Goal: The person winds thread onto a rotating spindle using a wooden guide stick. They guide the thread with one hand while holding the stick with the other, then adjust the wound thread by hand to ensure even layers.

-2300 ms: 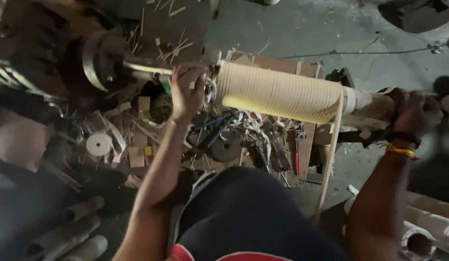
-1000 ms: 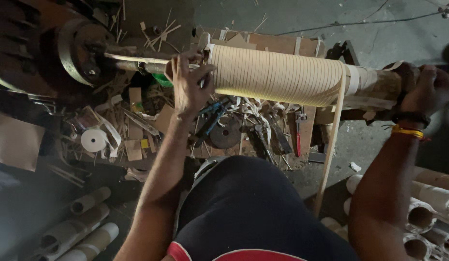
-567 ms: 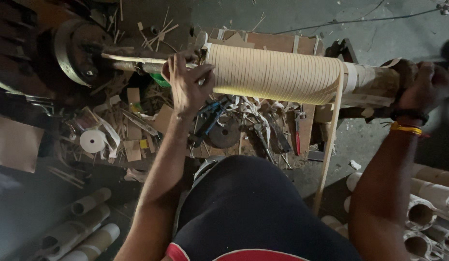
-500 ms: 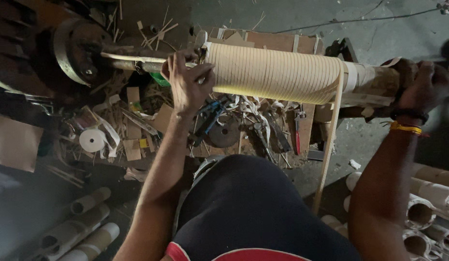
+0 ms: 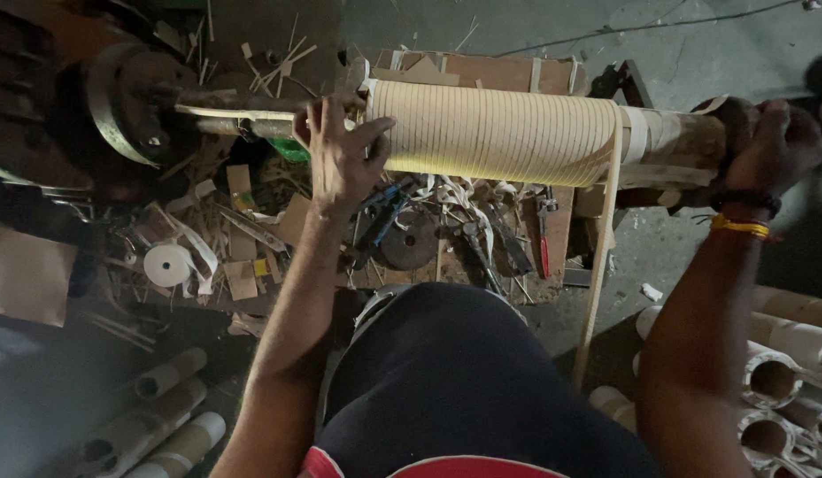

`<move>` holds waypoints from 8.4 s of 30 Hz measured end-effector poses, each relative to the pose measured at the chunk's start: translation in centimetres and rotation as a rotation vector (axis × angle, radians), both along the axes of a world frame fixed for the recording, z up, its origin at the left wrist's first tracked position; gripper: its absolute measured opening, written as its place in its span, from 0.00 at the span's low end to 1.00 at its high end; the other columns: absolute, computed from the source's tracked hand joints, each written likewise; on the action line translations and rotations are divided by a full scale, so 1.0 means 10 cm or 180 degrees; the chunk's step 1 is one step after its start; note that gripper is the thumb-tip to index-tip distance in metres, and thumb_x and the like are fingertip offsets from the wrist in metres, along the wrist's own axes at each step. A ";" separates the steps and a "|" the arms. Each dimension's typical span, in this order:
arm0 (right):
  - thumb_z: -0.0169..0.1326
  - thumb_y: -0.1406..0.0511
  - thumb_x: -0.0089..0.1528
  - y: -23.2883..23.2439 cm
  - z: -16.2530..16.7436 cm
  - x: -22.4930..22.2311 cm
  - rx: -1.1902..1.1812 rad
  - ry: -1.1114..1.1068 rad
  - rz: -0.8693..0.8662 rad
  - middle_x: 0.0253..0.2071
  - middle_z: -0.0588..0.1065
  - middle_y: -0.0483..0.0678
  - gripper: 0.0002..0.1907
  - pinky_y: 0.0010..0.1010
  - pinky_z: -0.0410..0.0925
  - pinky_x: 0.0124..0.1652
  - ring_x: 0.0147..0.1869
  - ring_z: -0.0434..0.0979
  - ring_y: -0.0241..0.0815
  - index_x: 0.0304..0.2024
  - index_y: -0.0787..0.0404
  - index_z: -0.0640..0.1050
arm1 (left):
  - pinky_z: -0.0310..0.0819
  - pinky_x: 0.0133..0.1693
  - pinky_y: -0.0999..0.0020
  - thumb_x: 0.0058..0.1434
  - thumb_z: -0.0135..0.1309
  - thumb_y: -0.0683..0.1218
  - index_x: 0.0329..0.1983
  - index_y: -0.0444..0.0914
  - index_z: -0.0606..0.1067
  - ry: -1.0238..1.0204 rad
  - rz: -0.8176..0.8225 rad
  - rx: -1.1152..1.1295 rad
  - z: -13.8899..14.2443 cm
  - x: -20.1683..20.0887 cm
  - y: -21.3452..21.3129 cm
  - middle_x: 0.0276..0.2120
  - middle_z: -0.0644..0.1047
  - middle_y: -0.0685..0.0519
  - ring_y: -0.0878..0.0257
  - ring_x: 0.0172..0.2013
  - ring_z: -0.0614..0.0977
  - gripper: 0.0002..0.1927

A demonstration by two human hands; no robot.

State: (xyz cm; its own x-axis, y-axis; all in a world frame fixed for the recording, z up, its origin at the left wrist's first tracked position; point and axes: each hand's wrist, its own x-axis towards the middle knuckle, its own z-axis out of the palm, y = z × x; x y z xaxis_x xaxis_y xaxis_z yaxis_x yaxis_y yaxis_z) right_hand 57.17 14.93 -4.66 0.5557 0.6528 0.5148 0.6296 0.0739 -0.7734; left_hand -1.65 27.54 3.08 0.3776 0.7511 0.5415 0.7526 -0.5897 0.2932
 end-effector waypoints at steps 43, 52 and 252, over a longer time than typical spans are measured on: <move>0.55 0.68 0.74 0.00 -0.08 0.00 0.0066 0.0442 -0.0003 0.33 0.78 0.46 0.11 0.31 0.64 0.35 0.33 0.72 0.36 0.40 0.69 0.83 | 0.53 0.61 0.46 0.54 0.73 0.52 0.37 0.54 0.86 -0.0020 0.0033 -0.0107 0.15 0.18 0.00 0.52 0.72 0.53 0.53 0.55 0.70 0.09; 0.54 0.68 0.71 0.05 -0.02 -0.07 0.0115 0.0252 -0.0034 0.36 0.80 0.49 0.11 0.32 0.67 0.39 0.36 0.74 0.37 0.41 0.69 0.84 | 0.52 0.63 0.48 0.53 0.70 0.46 0.41 0.53 0.87 0.0203 -0.0311 0.0072 0.26 0.22 -0.02 0.52 0.70 0.52 0.53 0.58 0.68 0.12; 0.53 0.69 0.73 0.09 -0.02 -0.42 0.0484 0.0567 0.0010 0.36 0.78 0.45 0.10 0.29 0.67 0.38 0.37 0.74 0.32 0.41 0.69 0.80 | 0.56 0.60 0.49 0.52 0.66 0.45 0.35 0.47 0.86 0.0026 -0.1001 -0.0425 0.29 1.13 0.18 0.52 0.71 0.50 0.52 0.58 0.68 0.07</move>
